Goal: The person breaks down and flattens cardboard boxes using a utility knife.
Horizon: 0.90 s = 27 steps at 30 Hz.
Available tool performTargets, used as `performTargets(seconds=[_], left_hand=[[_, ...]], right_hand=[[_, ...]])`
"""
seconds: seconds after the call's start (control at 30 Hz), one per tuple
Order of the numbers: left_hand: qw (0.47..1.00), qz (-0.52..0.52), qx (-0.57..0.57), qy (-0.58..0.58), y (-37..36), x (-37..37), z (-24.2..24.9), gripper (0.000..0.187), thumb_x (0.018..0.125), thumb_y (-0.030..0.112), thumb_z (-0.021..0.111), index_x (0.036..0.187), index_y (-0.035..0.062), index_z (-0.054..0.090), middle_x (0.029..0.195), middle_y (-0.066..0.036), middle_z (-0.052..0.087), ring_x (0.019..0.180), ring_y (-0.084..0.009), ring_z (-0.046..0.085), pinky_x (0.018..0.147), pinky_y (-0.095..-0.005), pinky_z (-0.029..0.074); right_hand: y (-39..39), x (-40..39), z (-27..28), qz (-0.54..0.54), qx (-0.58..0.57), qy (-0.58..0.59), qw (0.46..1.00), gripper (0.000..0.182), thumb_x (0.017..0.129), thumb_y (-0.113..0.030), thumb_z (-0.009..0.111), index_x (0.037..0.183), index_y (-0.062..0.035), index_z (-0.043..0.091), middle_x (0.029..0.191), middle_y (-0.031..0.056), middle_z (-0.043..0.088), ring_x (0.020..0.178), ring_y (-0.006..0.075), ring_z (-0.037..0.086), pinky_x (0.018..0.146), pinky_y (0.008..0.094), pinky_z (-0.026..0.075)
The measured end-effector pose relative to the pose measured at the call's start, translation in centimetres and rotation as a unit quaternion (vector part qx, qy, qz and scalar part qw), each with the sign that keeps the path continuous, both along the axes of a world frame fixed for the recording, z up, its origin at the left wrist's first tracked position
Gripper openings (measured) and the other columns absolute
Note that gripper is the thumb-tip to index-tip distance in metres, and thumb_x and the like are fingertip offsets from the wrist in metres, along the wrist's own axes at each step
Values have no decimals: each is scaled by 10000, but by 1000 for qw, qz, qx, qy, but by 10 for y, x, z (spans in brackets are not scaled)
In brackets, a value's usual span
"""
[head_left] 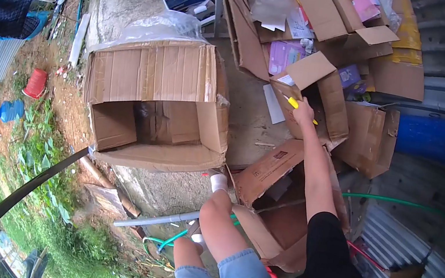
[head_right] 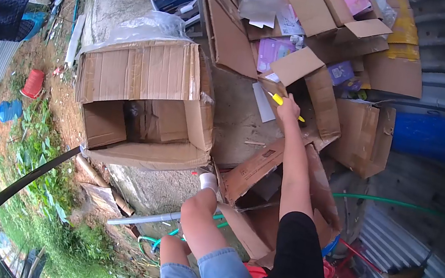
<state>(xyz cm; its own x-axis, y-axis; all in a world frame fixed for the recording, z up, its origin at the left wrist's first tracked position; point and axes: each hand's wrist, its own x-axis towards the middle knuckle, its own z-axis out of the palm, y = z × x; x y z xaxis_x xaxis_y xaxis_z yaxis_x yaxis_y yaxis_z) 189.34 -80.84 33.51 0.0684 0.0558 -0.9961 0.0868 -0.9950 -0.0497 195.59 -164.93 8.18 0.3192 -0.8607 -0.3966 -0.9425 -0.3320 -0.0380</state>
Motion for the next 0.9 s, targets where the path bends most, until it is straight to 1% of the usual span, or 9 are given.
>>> performTargets(seconds=[0.2, 0.27, 0.43, 0.5, 0.53, 0.6, 0.7, 0.8, 0.9], left_hand=[[978, 208, 17, -24, 37, -25, 5, 388, 858, 372, 401, 1148, 131, 492, 1196, -140, 463, 1118, -182, 400, 864, -398, 346], [989, 142, 25, 13, 50, -16, 4, 465, 864, 419, 380, 1239, 144, 388, 1278, -145, 385, 1160, -206, 382, 960, -363, 303], [931, 258, -184, -179, -28, 26, 68, 212, 801, 136, 462, 940, 10, 560, 692, -137, 602, 663, -226, 609, 615, -322, 477], [901, 189, -254, -298, -28, 46, 69, 179, 818, 106, 477, 936, -8, 547, 727, -94, 589, 653, -167, 568, 598, -271, 439], [867, 151, -301, -367, -74, 63, 134, 177, 829, 87, 460, 961, -4, 535, 754, -91, 581, 663, -153, 550, 609, -267, 424], [797, 203, -367, -435, -95, 84, 179, 195, 835, 60, 446, 1004, 6, 525, 828, -88, 575, 752, -130, 533, 659, -255, 412], [714, 197, -442, -505, -133, 100, 268, 203, 841, 73, 445, 1018, 18, 527, 874, -77, 578, 791, -140, 534, 683, -272, 414], [651, 154, -511, -539, -144, 103, 305, 209, 844, 108, 466, 1016, 3, 519, 927, -92, 565, 851, -162, 528, 742, -287, 413], [648, 175, -547, -500, -150, 106, 315, 328, 851, 171, 479, 1132, 7, 434, 1091, -107, 497, 980, -185, 480, 821, -312, 388]], right_hand=[[26, -14, 119, 89, -43, -96, 990, 323, 653, -34, 551, 958, -116, 621, 1116, 69, 523, 867, 291, 543, 776, 381, 407], [45, -14, 177, 108, -76, -135, 982, 401, 632, 2, 494, 980, -152, 620, 1087, 134, 528, 868, 325, 520, 805, 359, 391], [134, -14, 342, 340, -110, -264, 896, 411, 565, -33, 591, 945, -182, 639, 1004, 138, 573, 853, 270, 543, 813, 358, 388], [184, -24, 411, 360, -124, -315, 869, 425, 552, -24, 599, 943, -184, 639, 1003, 136, 574, 847, 268, 544, 810, 357, 390], [217, -28, 445, 371, -130, -356, 848, 439, 539, -16, 607, 942, -186, 639, 1002, 135, 574, 841, 266, 546, 807, 355, 392], [262, -43, 483, 380, -123, -402, 824, 453, 523, 19, 609, 927, -186, 640, 977, 103, 585, 827, 262, 546, 799, 343, 395], [318, -61, 526, 384, -111, -456, 795, 410, 531, 37, 599, 880, -172, 648, 972, 93, 586, 834, 253, 544, 804, 345, 386], [375, -90, 555, 311, -92, -518, 792, 342, 556, 58, 578, 826, -137, 653, 934, 95, 596, 800, 261, 555, 756, 337, 411], [416, -126, 564, 113, 48, -650, 750, 185, 701, 48, 532, 801, -57, 646, 797, 93, 614, 722, 199, 596, 644, 262, 444]])
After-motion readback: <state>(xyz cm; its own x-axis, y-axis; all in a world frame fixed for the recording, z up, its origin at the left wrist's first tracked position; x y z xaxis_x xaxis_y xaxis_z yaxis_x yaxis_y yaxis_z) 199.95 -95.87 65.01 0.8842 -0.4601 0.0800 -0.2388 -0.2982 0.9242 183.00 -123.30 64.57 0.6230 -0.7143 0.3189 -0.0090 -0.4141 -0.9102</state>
